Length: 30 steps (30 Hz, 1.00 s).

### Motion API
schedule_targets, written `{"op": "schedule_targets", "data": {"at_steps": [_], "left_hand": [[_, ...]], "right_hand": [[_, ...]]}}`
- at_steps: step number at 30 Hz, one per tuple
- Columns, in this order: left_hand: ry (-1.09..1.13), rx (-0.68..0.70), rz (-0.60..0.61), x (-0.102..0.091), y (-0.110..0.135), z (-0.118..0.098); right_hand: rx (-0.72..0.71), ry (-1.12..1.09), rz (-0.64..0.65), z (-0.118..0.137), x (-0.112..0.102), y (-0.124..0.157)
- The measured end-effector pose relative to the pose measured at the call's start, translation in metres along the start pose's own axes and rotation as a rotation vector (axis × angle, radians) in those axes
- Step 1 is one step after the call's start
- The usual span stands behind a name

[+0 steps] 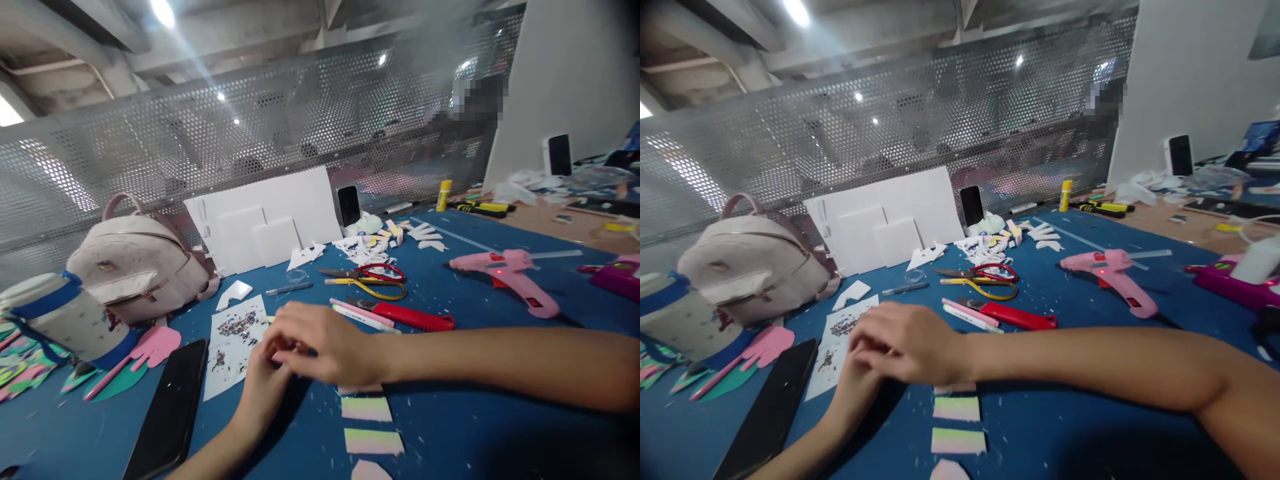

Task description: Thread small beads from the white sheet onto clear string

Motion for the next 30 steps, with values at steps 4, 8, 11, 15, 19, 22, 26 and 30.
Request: {"op": "schedule_targets", "data": {"at_steps": [4,8,11,15,19,22,26,30], "left_hand": [[0.0,0.191,0.05,-0.001,0.001,-0.013],[-0.029,0.265,0.014,-0.008,0.004,-0.017],[-0.038,0.263,0.003,-0.01,0.005,-0.014],[-0.018,0.23,0.038,-0.007,0.005,-0.009],[-0.004,0.202,0.071,-0.004,0.002,-0.006],[-0.014,0.192,0.078,-0.004,0.0,-0.006],[-0.034,0.188,0.083,-0.003,-0.001,-0.004],[-0.067,0.202,0.093,-0.003,-0.001,-0.006]], "right_hand": [[0.283,-0.056,-0.097,-0.059,-0.016,0.035],[0.335,-0.186,-0.002,-0.075,-0.001,0.043],[0.333,-0.258,0.008,-0.074,-0.002,0.039],[0.33,-0.292,-0.031,-0.075,-0.017,0.036],[0.323,-0.245,-0.067,-0.076,-0.03,0.036],[0.304,-0.198,-0.087,-0.073,-0.038,0.035],[0.273,-0.142,-0.093,-0.068,-0.046,0.033],[0.239,-0.09,-0.09,-0.063,-0.053,0.031]]}}
Point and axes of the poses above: each hand's wrist, its own y-axis away from the middle knuckle, its own x-axis out of the palm, z = x × y, the point moved 8 cm from there along -y, towards the middle knuckle, and after that the axes turned 12 degrees about z, right-handed, at the moved point
